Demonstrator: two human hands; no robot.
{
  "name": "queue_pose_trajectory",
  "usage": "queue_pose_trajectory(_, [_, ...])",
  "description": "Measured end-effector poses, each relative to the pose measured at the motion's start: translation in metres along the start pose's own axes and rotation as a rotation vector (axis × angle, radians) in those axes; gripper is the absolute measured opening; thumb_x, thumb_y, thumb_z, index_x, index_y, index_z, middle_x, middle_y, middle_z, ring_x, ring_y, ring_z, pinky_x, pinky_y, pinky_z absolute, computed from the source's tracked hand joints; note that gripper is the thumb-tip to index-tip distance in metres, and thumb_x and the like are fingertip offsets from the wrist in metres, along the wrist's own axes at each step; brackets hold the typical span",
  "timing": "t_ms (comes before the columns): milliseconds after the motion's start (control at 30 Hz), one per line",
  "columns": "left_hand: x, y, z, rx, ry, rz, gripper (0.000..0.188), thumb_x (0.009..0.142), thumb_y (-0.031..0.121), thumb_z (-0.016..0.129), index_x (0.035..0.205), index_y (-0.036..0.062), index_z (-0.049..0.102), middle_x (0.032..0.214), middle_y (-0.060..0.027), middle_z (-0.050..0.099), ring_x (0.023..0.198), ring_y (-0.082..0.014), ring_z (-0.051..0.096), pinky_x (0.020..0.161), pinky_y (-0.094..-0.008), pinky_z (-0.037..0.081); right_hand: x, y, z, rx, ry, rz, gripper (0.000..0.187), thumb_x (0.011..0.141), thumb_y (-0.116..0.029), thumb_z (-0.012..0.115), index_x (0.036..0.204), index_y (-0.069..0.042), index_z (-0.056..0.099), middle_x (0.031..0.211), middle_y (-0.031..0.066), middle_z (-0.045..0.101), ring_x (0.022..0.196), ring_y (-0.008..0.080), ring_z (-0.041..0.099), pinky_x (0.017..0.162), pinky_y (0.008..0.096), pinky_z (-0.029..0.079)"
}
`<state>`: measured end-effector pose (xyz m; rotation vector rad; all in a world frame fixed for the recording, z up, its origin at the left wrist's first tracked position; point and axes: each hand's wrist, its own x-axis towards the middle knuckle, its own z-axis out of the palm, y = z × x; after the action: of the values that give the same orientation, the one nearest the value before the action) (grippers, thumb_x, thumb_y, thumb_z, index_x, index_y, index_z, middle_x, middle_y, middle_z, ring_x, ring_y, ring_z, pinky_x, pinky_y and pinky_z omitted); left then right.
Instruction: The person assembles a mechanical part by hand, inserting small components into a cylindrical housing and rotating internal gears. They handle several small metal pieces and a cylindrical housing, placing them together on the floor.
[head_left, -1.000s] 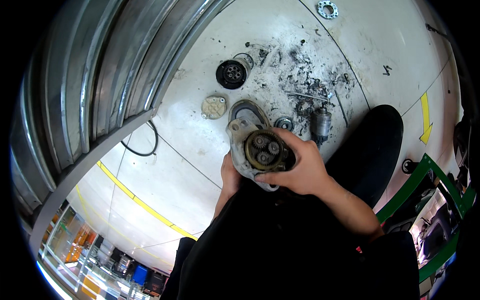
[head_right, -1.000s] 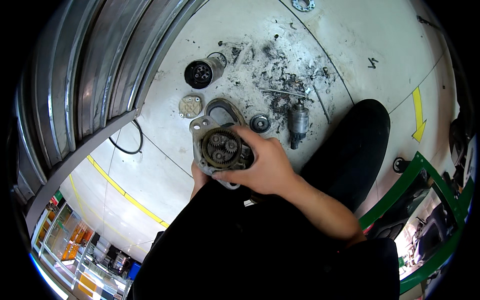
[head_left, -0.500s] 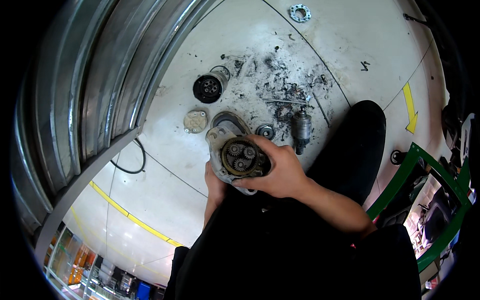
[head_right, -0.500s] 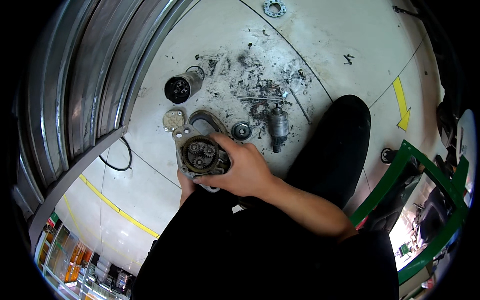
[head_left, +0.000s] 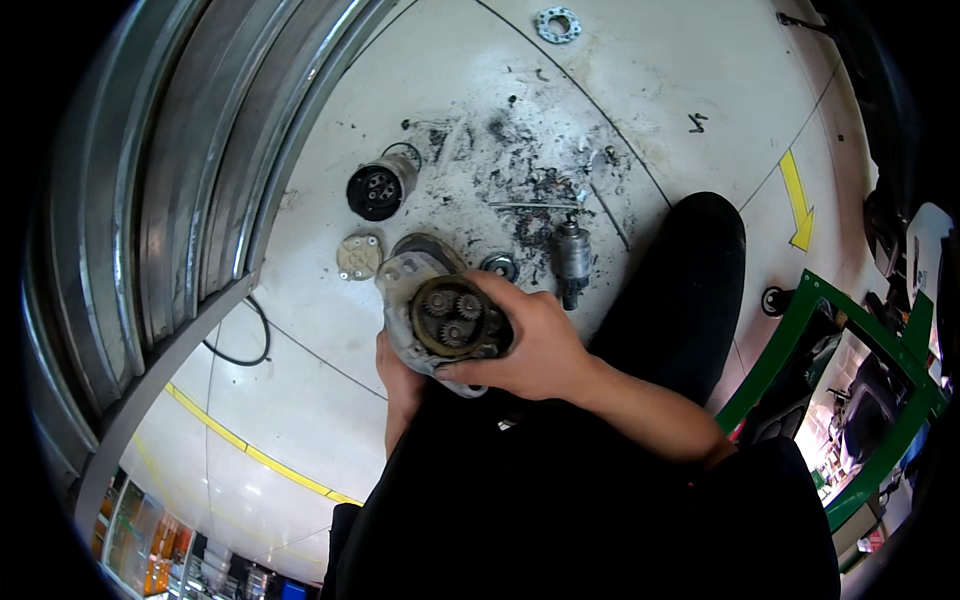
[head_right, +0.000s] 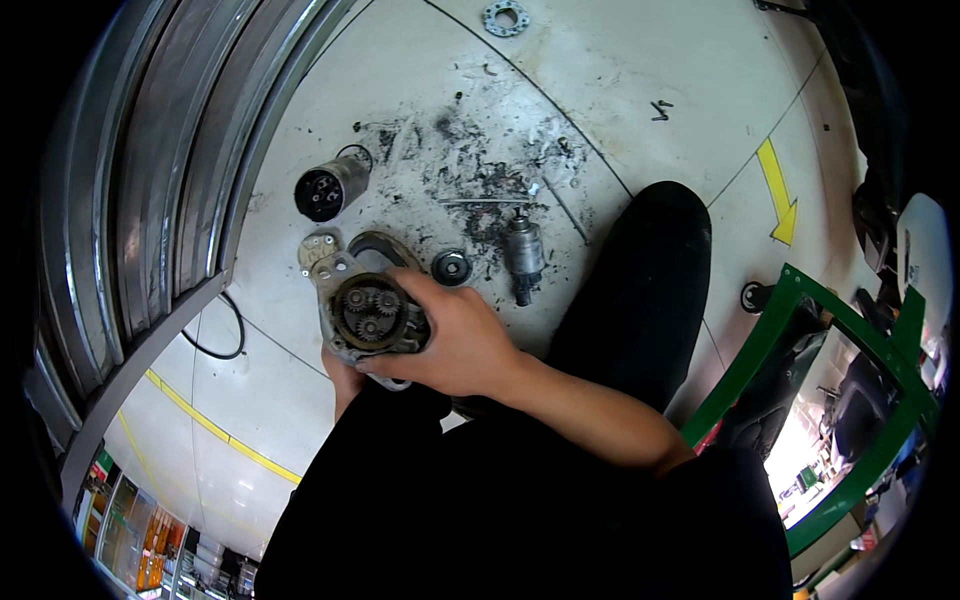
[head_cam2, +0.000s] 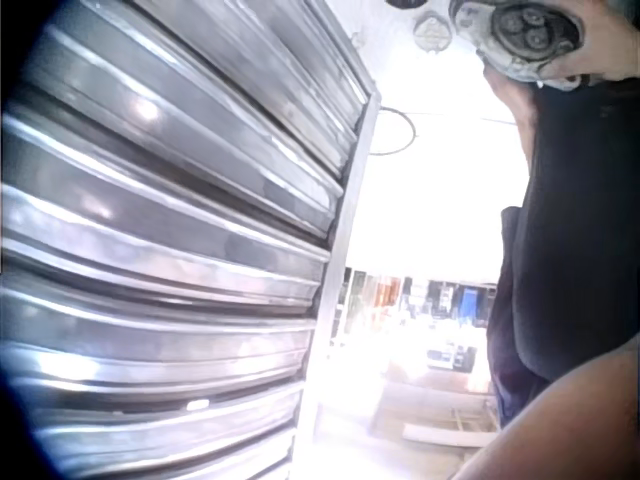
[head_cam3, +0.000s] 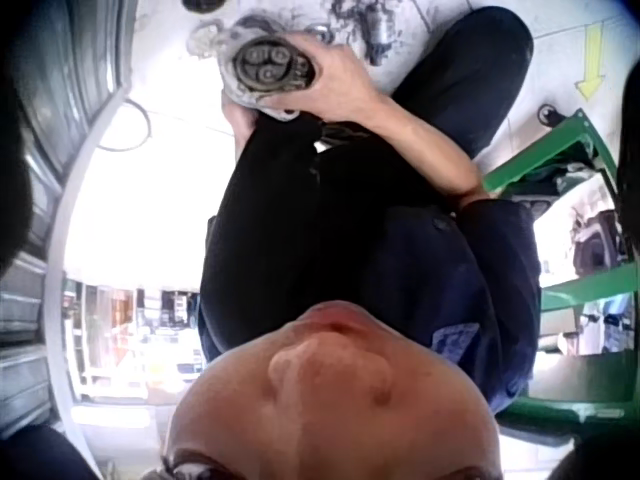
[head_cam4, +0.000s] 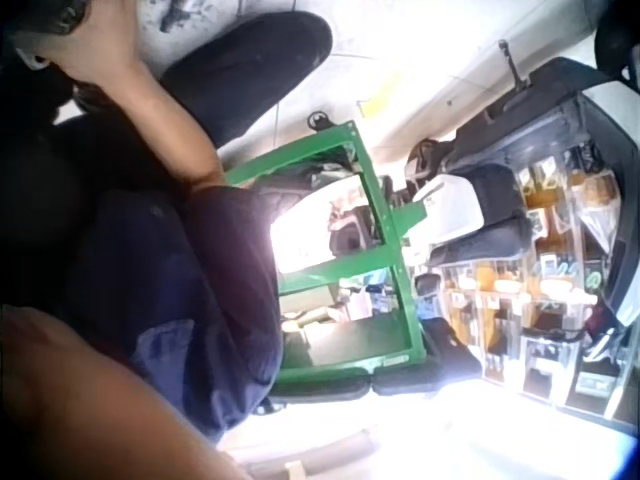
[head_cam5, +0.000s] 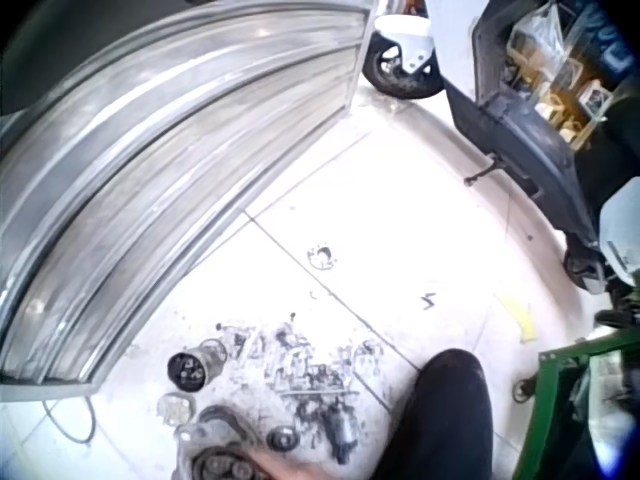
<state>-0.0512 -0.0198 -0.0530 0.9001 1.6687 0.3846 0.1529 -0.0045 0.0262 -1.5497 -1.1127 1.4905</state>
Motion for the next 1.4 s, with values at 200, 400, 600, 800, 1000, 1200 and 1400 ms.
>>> queue_pose_trajectory(200, [0.005,-0.013,0.007,-0.346,-0.106,-0.151,0.057,0.098,0.047,0.038,0.128,0.0005,0.052,0.133,-0.0184,0.053,0.118,-0.0283,0.055,0.098,-0.0399,0.045,-0.002,0.001,-0.007,-0.054,-0.045,0.089,0.074,0.064,-0.027,0.088,0.123,0.002,0.054,0.102,0.0161,0.069,0.094,0.0233,0.070,0.083,0.0315,0.053])
queue_pose_trajectory(400, [0.016,0.007,-0.003,-0.808,-0.517,-0.124,0.115,0.076,0.087,0.027,0.142,-0.0070,0.031,0.141,-0.0212,0.045,0.130,-0.0308,0.045,0.108,-0.0447,0.037,-0.005,0.005,-0.012,-0.108,-0.080,0.185,0.073,0.070,-0.034,0.084,0.125,0.003,0.053,0.101,0.0183,0.069,0.093,0.0257,0.069,0.082,0.0319,0.053])
queue_pose_trajectory(600, [0.028,-0.018,0.012,-0.771,-0.103,-0.222,0.104,0.077,0.088,0.025,0.130,0.0024,0.051,0.122,-0.0185,0.058,0.110,-0.0300,0.057,0.094,-0.0399,0.048,-0.005,0.003,-0.011,-0.040,-0.290,0.227,0.061,0.085,-0.038,0.068,0.127,0.004,0.051,0.094,0.0191,0.068,0.085,0.0285,0.069,0.075,0.0343,0.054])
queue_pose_trajectory(800, [0.048,-0.049,0.003,-1.009,-0.260,-0.355,0.097,0.077,0.084,0.021,0.114,0.0017,0.056,0.098,-0.0189,0.060,0.079,-0.0295,0.055,0.067,-0.0379,0.044,0.006,0.027,-0.037,-0.295,-0.198,0.155,0.074,0.084,-0.041,0.069,0.136,0.003,0.041,0.110,0.0242,0.063,0.095,0.0323,0.065,0.082,0.0391,0.052])
queue_pose_trajectory(1000, [0.057,-0.070,0.001,-1.116,-0.489,-0.254,0.095,0.077,0.083,0.018,0.101,0.0000,0.059,0.080,-0.0191,0.060,0.055,-0.0279,0.052,0.049,-0.0359,0.040,-0.006,0.087,-0.068,-0.847,0.152,0.496,0.092,0.077,-0.045,0.074,0.139,0.006,0.028,0.123,0.0307,0.045,0.110,0.0452,0.054,0.087,0.0476,0.050])
queue_pose_trajectory(1200, [0.053,-0.049,0.009,-1.045,-0.597,-0.044,0.060,0.087,0.058,0.041,0.102,0.0009,0.054,0.080,-0.0129,0.058,0.048,-0.0171,0.045,0.044,-0.0279,0.036,0.013,0.103,-0.074,-0.770,0.088,0.653,0.080,0.074,-0.044,0.075,0.122,0.010,0.042,0.092,0.0333,0.062,0.088,0.0480,0.062,0.077,0.0496,0.051])
queue_pose_trajectory(1400, [0.050,-0.056,0.009,-1.003,-0.485,-0.072,0.042,0.094,0.044,0.052,0.107,0.0040,0.052,0.084,-0.0094,0.057,0.048,-0.0111,0.042,0.038,-0.0229,0.031,0.014,0.104,-0.110,-0.679,0.285,0.404,0.056,0.070,-0.041,0.074,0.099,0.004,0.058,0.085,0.0274,0.066,0.084,0.0437,0.065,0.076,0.0467,0.052])
